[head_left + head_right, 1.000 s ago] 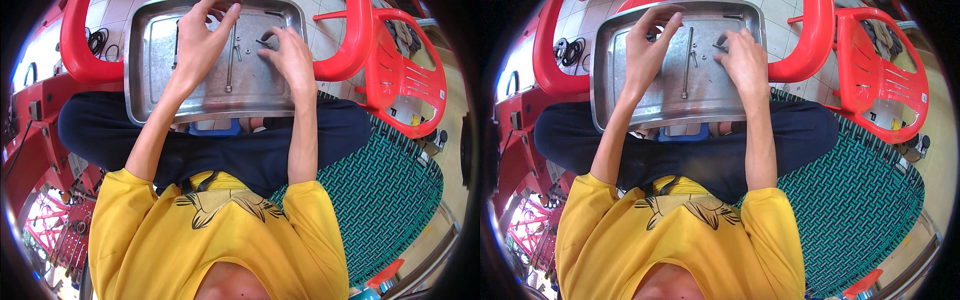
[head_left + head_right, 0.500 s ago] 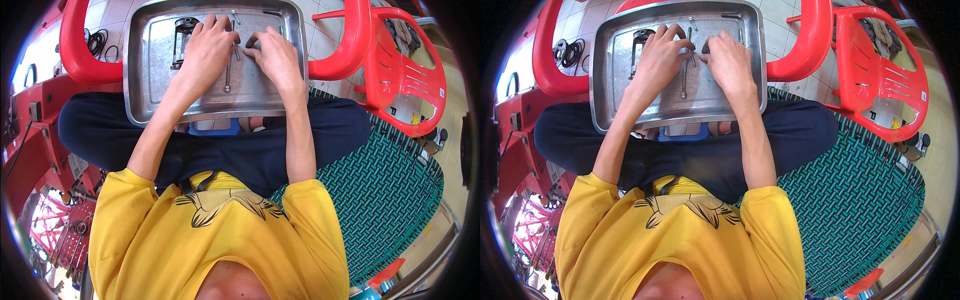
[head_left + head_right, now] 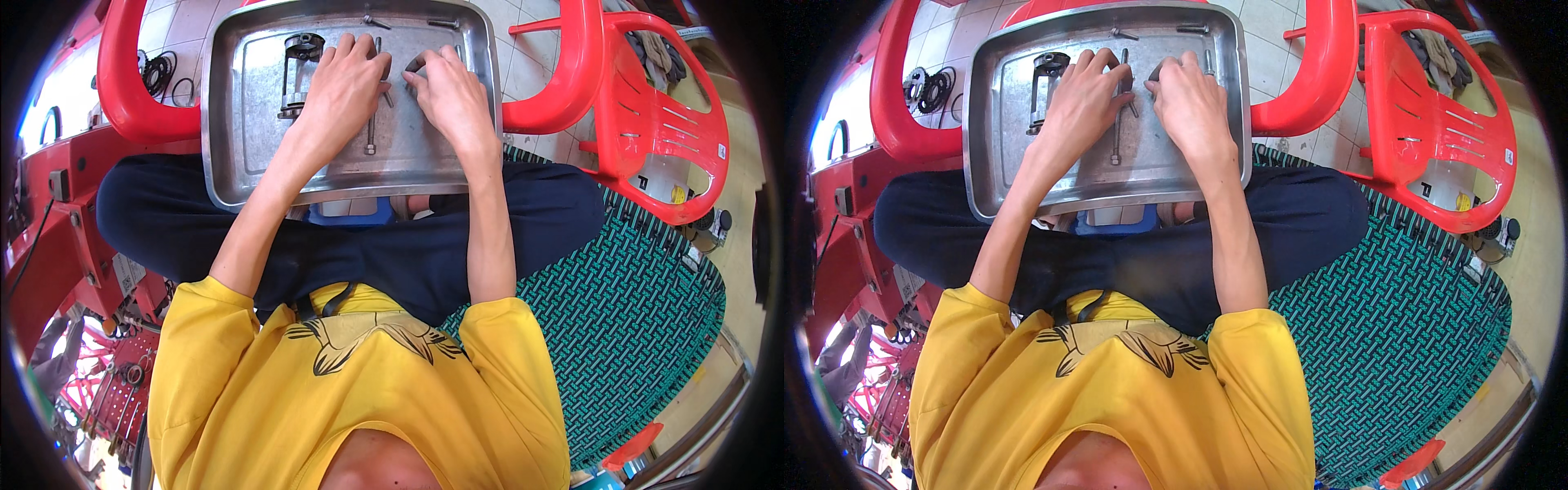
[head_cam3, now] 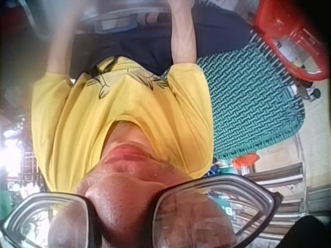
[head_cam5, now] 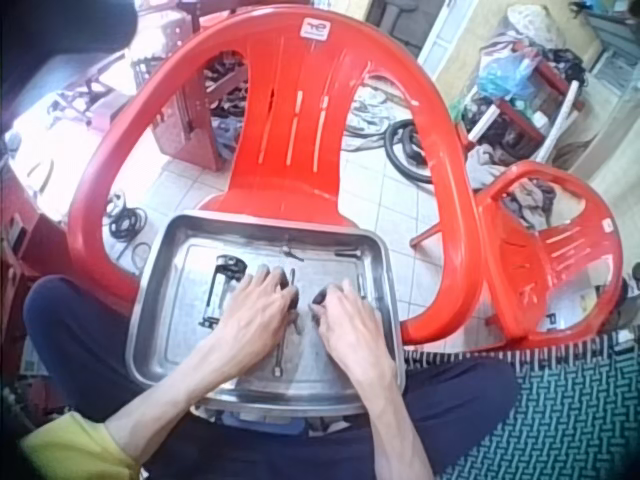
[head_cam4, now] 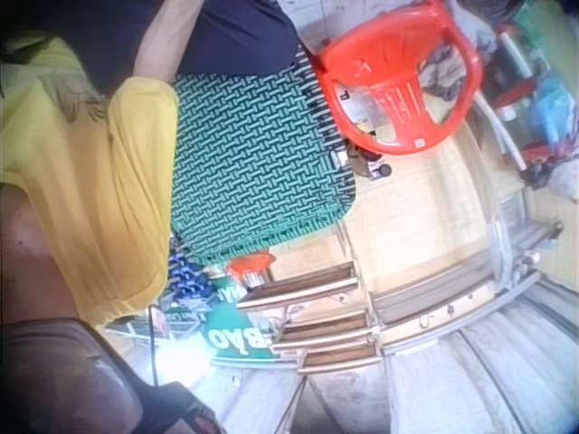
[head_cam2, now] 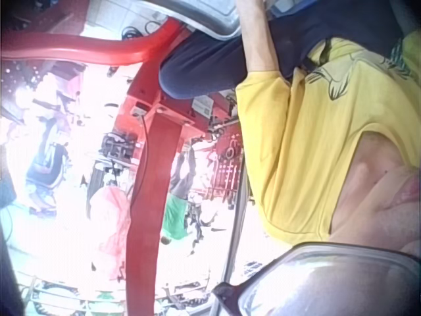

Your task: The person assembles small metal components from a tray by fitting a pin and a small ring into a larger circular part by hand.

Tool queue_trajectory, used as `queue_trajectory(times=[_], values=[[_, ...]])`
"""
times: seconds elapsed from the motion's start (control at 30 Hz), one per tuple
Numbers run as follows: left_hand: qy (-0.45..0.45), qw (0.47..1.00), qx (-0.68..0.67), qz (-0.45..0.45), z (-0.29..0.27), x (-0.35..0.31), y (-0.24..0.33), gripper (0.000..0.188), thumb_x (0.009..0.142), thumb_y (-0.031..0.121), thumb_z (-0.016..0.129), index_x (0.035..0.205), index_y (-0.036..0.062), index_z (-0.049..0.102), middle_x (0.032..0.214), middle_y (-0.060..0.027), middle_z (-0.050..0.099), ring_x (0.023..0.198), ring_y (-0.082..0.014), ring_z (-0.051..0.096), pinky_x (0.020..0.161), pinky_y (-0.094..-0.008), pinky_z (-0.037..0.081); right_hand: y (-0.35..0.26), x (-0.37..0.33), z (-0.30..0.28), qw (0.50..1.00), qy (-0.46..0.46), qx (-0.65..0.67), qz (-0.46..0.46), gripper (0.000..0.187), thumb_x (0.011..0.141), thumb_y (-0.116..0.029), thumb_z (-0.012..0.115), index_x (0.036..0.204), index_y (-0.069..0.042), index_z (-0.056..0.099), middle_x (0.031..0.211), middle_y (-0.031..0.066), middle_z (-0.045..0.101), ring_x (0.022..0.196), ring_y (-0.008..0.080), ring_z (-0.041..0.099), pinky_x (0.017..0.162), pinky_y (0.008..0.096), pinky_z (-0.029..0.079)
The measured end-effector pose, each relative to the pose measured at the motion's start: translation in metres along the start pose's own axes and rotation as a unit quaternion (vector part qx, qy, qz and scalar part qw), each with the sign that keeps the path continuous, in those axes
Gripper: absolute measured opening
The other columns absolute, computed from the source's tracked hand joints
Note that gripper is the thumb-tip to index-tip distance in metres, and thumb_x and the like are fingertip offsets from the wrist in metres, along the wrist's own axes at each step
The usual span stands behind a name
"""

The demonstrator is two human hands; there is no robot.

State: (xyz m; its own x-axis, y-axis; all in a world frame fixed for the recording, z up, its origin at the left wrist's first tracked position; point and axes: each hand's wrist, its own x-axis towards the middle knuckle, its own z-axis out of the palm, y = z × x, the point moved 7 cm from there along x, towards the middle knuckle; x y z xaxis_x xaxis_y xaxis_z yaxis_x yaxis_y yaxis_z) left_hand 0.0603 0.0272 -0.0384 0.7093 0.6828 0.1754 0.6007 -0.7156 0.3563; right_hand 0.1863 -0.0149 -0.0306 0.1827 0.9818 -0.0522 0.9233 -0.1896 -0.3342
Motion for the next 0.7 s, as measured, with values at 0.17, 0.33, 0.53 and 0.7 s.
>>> queue_trajectory(times=[0.17, 0.33, 0.53, 0.7], values=[[-0.022, 1.000, -0.011, -0.007, -0.001, 0.000, -0.001, 0.026, 0.086, 0.014, 0.076, 0.110, 0.0061, 0.073, 0.115, -0.0123, 0.062, 0.110, -0.0313, 0.057, 0.097, -0.0434, 0.048, 0.003, 0.001, -0.006, 1.000, 0.016, 0.016, 0.021, 0.027, 0.097, -0.025, 0.066, 0.101, 0.001, 0.069, 0.110, 0.0229, 0.064, 0.095, 0.0438, 0.069, 0.081, 0.0530, 0.055], [-0.026, 1.000, -0.015, -0.007, 0.000, 0.001, -0.004, 0.019, 0.085, 0.014, 0.076, 0.104, 0.0086, 0.075, 0.113, -0.0116, 0.062, 0.109, -0.0310, 0.058, 0.096, -0.0429, 0.049, 0.004, 0.002, -0.011, 0.998, 0.027, 0.041, 0.030, 0.027, 0.098, -0.027, 0.066, 0.104, -0.001, 0.069, 0.111, 0.0212, 0.064, 0.096, 0.0436, 0.069, 0.082, 0.0533, 0.054], [-0.022, 0.998, -0.058, -0.006, 0.001, 0.000, -0.005, 0.022, 0.087, 0.015, 0.075, 0.105, 0.0035, 0.071, 0.112, -0.0127, 0.062, 0.108, -0.0331, 0.058, 0.095, -0.0441, 0.048, 0.006, 0.003, -0.016, 0.996, 0.041, 0.055, 0.050, 0.028, 0.098, -0.029, 0.065, 0.105, -0.001, 0.069, 0.112, 0.0213, 0.064, 0.098, 0.0448, 0.068, 0.084, 0.0542, 0.053], [0.068, 0.992, -0.111, -0.003, -0.007, 0.003, -0.011, 0.022, 0.092, 0.015, 0.072, 0.106, -0.0012, 0.068, 0.110, -0.0156, 0.061, 0.106, -0.0343, 0.057, 0.092, -0.0439, 0.047, 0.007, 0.006, -0.022, 0.992, 0.067, 0.097, 0.051, 0.030, 0.098, -0.029, 0.066, 0.109, -0.001, 0.068, 0.113, 0.0215, 0.063, 0.102, 0.0450, 0.066, 0.086, 0.0531, 0.052]])
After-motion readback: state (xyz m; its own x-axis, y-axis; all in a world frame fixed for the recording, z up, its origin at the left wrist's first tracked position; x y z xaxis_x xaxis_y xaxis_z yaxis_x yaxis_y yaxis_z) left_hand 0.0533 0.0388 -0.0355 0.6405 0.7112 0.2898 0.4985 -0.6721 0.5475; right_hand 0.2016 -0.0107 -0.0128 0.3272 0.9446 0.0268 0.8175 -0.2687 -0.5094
